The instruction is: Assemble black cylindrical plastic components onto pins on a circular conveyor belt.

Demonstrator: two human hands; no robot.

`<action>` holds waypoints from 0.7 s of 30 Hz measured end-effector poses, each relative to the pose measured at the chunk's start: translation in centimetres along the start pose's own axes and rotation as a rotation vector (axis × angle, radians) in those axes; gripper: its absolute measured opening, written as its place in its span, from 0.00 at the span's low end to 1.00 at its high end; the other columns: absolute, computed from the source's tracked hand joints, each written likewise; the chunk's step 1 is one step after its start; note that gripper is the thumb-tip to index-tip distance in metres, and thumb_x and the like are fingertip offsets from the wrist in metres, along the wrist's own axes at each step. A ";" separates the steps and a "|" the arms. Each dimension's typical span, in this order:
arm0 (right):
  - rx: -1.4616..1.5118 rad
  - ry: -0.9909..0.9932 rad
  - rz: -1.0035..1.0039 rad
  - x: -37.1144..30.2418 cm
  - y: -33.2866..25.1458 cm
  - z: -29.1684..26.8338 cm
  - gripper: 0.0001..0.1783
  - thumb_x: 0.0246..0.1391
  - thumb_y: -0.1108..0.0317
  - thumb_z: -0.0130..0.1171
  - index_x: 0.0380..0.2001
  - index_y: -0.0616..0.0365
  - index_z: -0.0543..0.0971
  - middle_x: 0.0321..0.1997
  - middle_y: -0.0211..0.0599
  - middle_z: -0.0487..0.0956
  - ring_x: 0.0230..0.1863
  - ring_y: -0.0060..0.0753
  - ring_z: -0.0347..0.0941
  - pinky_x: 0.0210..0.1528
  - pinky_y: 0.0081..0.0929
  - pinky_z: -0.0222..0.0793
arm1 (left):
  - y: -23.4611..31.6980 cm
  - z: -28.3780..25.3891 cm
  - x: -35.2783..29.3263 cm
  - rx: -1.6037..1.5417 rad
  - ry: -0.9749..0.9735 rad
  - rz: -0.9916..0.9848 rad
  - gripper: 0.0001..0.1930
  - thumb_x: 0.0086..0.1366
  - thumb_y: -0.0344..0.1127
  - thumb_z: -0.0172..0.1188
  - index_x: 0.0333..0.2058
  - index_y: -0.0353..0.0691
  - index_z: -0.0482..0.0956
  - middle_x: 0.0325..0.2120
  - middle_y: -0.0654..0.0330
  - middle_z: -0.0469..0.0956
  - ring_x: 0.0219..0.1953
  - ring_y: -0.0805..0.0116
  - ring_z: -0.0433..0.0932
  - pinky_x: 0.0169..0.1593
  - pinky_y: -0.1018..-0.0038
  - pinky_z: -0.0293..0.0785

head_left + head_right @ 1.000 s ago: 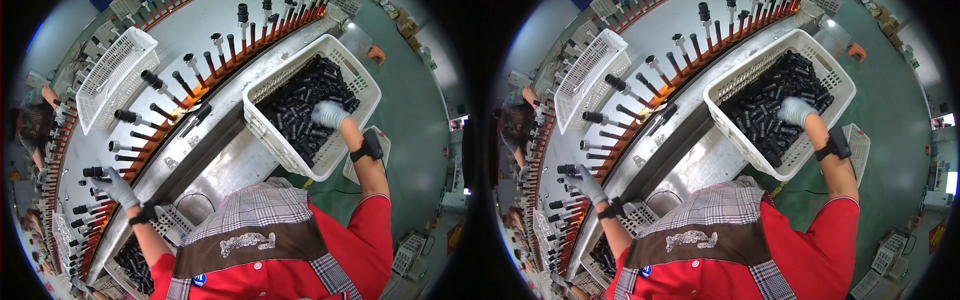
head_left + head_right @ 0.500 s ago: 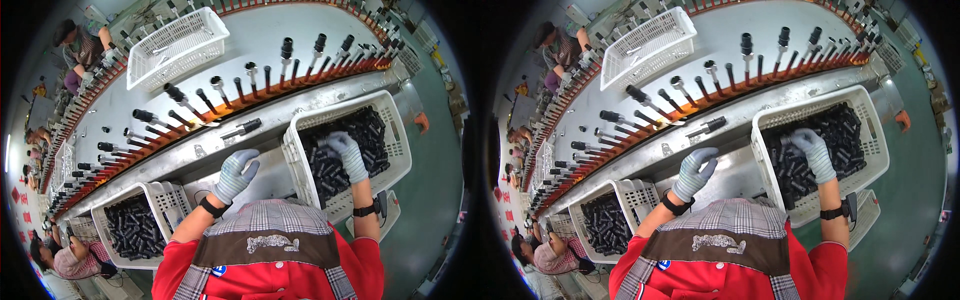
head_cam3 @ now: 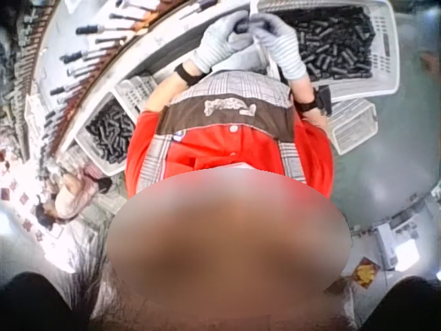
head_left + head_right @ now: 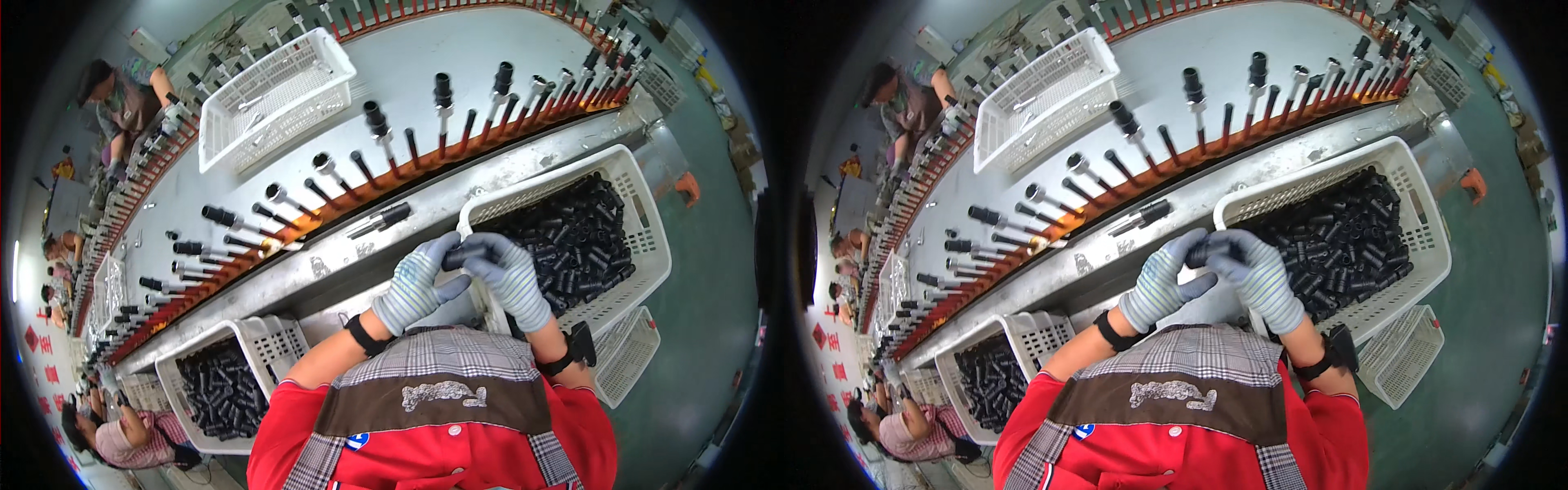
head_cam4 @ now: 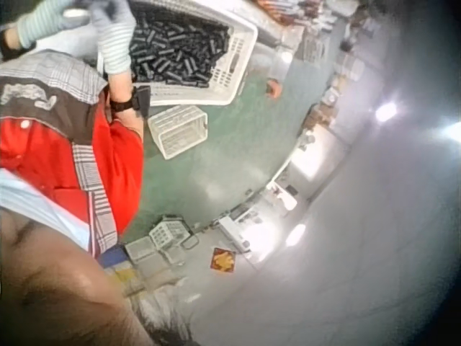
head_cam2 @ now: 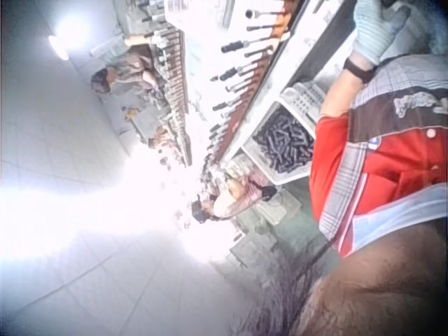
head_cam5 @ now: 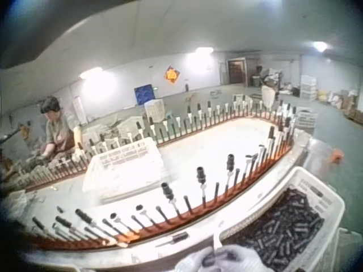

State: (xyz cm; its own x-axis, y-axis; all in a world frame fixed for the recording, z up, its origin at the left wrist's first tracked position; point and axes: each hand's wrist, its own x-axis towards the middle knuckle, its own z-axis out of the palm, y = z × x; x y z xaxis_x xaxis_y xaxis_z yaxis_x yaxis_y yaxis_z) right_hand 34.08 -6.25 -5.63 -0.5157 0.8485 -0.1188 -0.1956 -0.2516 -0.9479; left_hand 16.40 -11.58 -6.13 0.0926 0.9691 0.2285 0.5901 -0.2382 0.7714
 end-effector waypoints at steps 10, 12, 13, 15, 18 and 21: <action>-0.948 0.000 -0.380 1.3 -0.9 -0.2 0.20 0.52 0.63 0.62 0.46 0.61 0.76 0.39 0.48 0.79 0.38 0.46 0.77 0.39 0.36 0.72 | -4.3 3.1 3.6 -0.444 -0.114 -0.280 0.29 0.53 0.33 0.68 0.54 0.41 0.71 0.32 0.56 0.81 0.34 0.67 0.81 0.40 0.72 0.77; -0.902 0.045 -0.507 1.2 -0.5 -1.4 0.19 0.53 0.63 0.61 0.46 0.62 0.76 0.38 0.47 0.80 0.36 0.46 0.78 0.38 0.36 0.73 | -4.8 2.6 5.3 -0.535 -0.042 -0.304 0.20 0.56 0.33 0.67 0.48 0.40 0.77 0.31 0.62 0.81 0.33 0.76 0.78 0.40 0.76 0.76; -0.747 0.064 -0.400 1.2 -0.5 -2.2 0.19 0.55 0.65 0.59 0.48 0.63 0.75 0.38 0.47 0.80 0.36 0.42 0.78 0.38 0.33 0.73 | -4.8 2.1 6.5 -0.667 -0.016 -0.353 0.14 0.59 0.32 0.65 0.44 0.39 0.80 0.32 0.64 0.81 0.34 0.79 0.76 0.41 0.79 0.75; -0.591 0.117 -0.270 1.3 -0.3 -3.5 0.18 0.59 0.68 0.55 0.50 0.65 0.75 0.36 0.46 0.80 0.37 0.32 0.79 0.40 0.26 0.73 | -4.5 1.4 9.8 -0.634 0.066 -0.274 0.12 0.60 0.31 0.64 0.42 0.38 0.79 0.31 0.64 0.80 0.34 0.80 0.76 0.42 0.80 0.74; -0.611 0.164 -0.107 1.5 -0.5 -3.0 0.16 0.59 0.68 0.55 0.48 0.64 0.76 0.35 0.45 0.80 0.37 0.32 0.79 0.40 0.26 0.73 | -3.4 0.8 16.2 -0.652 0.275 -0.107 0.08 0.61 0.30 0.64 0.39 0.38 0.80 0.29 0.65 0.80 0.34 0.80 0.76 0.40 0.81 0.73; -0.649 0.135 -0.242 2.3 -0.4 -4.8 0.14 0.57 0.70 0.56 0.46 0.63 0.78 0.35 0.45 0.81 0.36 0.37 0.79 0.39 0.29 0.73 | -2.5 2.0 23.6 -0.794 0.355 0.047 0.06 0.62 0.31 0.63 0.36 0.37 0.80 0.31 0.64 0.80 0.35 0.78 0.76 0.41 0.80 0.73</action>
State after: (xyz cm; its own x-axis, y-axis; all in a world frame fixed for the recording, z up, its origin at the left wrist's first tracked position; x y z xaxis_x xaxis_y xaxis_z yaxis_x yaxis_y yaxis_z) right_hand 36.96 -1.94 -6.97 -0.4039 0.9067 0.1215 0.2675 0.2441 -0.9321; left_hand 18.73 12.06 -3.88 -0.2307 0.9117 0.3399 -0.1542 -0.3791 0.9124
